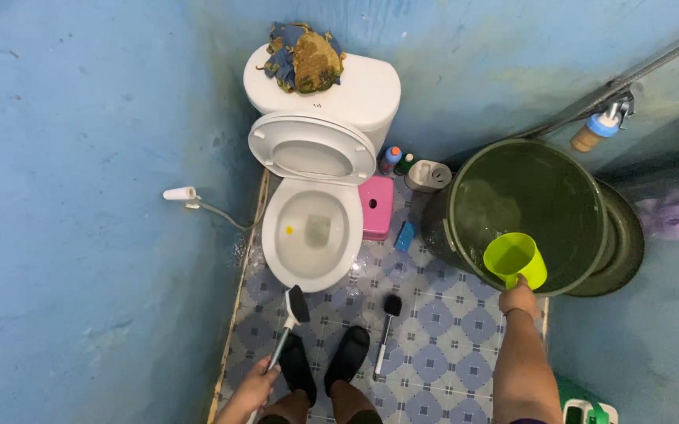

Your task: Cleaning a toilet bowl by scrubbing with a brush, applying detergent, and rinsing with water.

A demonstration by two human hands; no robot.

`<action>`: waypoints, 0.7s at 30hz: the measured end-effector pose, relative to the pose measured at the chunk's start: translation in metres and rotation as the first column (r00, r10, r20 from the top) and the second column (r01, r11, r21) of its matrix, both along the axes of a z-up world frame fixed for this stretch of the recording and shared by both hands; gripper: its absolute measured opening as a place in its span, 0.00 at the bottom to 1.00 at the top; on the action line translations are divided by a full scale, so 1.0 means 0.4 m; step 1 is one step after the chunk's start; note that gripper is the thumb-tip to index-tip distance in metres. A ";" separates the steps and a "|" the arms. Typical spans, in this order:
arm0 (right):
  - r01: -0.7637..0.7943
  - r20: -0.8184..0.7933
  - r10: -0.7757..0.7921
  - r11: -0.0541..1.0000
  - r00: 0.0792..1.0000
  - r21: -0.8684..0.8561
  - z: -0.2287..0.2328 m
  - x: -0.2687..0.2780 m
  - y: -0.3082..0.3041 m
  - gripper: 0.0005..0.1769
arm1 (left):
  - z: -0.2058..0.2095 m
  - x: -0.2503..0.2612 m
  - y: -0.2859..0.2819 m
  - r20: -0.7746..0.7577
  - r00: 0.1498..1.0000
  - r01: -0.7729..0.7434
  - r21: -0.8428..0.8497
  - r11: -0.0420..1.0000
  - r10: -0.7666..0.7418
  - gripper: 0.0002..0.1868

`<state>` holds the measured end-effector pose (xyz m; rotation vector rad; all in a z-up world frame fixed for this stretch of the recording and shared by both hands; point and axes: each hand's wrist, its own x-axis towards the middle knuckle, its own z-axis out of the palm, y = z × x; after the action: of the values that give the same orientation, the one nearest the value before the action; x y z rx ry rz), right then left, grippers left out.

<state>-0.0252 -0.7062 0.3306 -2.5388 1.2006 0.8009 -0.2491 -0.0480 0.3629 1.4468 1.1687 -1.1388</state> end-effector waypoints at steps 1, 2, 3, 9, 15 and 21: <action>0.002 0.002 -0.002 1.000 1.000 0.002 -0.006 -0.007 0.007 0.43 | 0.013 0.008 0.000 0.002 1.000 0.002 0.002 1.000 -0.002 0.30; 0.000 0.034 -0.001 1.000 0.999 0.023 -0.009 -0.021 0.013 0.41 | 0.026 0.016 0.000 -0.026 1.000 0.004 -0.034 0.999 -0.005 0.31; -0.003 0.066 0.000 0.999 0.998 0.044 -0.013 -0.035 0.020 0.40 | 0.039 0.025 0.002 -0.054 0.999 0.005 -0.070 0.998 -0.009 0.32; 0.205 0.165 -0.198 0.979 0.966 -0.025 -0.015 -0.144 0.081 0.44 | -0.070 0.000 0.015 0.130 0.990 0.068 -0.046 0.997 -0.062 0.32; 0.294 0.082 -0.318 0.930 0.945 0.220 0.005 -0.403 0.354 0.25 | -0.160 0.009 0.084 0.172 0.979 0.124 -0.071 0.990 -0.110 0.24; 0.312 0.031 -0.357 0.852 0.933 0.420 -0.159 -0.605 0.619 0.25 | -0.404 0.010 0.205 0.396 0.849 0.388 -0.017 0.922 -0.350 0.41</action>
<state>-0.2674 -0.4584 0.2669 -1.9386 1.2403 0.7265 -0.2451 0.0339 0.2011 1.7712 0.5628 -1.0769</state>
